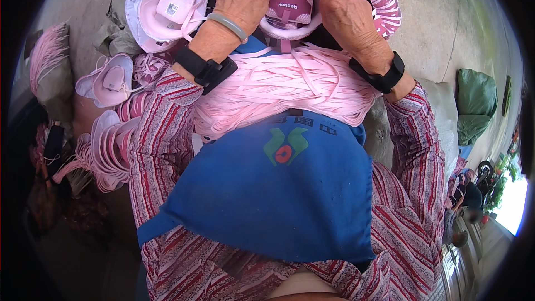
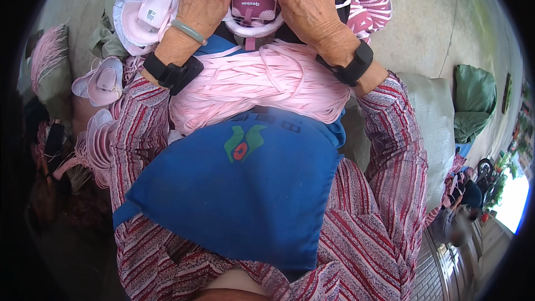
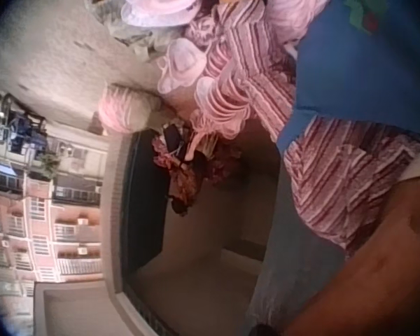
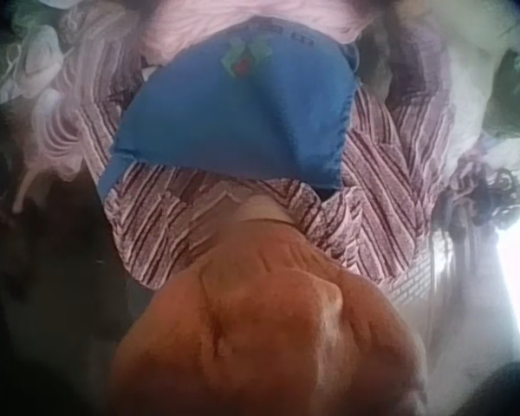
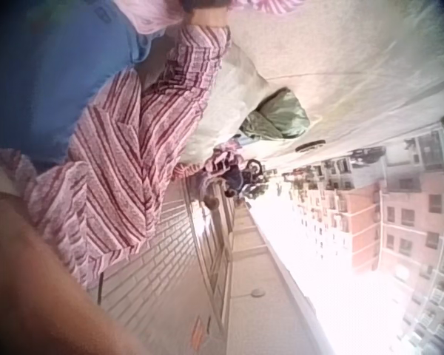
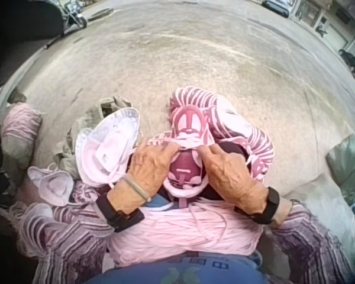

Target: Lacing a series of pink athletic shoes while sitting in an outdoor manufacturing area.

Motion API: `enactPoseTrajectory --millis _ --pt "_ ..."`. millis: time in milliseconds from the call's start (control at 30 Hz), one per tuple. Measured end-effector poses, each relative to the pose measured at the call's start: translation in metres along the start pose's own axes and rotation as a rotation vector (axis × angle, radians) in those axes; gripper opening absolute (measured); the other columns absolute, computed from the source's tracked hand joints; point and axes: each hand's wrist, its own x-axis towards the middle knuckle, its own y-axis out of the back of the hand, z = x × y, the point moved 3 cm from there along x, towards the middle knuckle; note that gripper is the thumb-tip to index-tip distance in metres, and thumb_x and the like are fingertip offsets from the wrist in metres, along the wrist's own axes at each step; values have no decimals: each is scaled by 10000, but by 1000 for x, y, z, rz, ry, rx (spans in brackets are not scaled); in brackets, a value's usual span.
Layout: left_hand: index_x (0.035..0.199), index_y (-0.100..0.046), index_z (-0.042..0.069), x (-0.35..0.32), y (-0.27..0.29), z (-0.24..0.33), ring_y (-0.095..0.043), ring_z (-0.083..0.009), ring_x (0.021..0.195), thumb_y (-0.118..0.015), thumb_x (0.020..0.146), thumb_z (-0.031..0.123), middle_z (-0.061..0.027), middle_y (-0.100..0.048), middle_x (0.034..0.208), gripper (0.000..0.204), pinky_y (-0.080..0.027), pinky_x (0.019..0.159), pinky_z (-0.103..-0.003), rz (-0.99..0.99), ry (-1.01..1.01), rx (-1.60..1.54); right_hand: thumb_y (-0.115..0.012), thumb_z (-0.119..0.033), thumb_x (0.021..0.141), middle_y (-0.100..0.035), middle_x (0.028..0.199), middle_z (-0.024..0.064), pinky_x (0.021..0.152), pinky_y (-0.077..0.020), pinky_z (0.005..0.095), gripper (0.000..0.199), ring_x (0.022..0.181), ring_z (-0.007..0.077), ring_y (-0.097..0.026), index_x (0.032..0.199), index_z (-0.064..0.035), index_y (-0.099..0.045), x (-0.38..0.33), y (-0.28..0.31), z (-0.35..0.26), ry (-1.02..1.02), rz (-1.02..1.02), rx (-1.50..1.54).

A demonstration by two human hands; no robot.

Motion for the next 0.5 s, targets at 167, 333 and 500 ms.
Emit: enactPoseTrajectory --millis 167,333,500 --pt "834 -580 74 9 -10 0 -570 -275 814 -529 793 107 -100 -584 813 73 -402 824 -430 37 -76 155 -558 -50 794 -579 865 106 551 -514 345 304 725 264 -640 1090 -109 -521 4 -4 -1 83 -78 -171" --pt "778 -566 67 15 1 5 -522 -273 761 -571 742 92 -80 -530 763 44 -390 773 -411 462 -245 -52 -500 -45 820 -523 796 145 582 -456 369 57 725 293 -569 855 -4 -517 19 5 -9 204 10 -97" --pt "805 -572 26 2 25 1 -562 -234 829 -637 755 77 -82 -575 808 97 -420 801 -380 111 322 -407 -561 -14 811 -525 797 116 600 -438 293 40 691 208 -542 822 18 -540 15 49 -12 50 93 469"
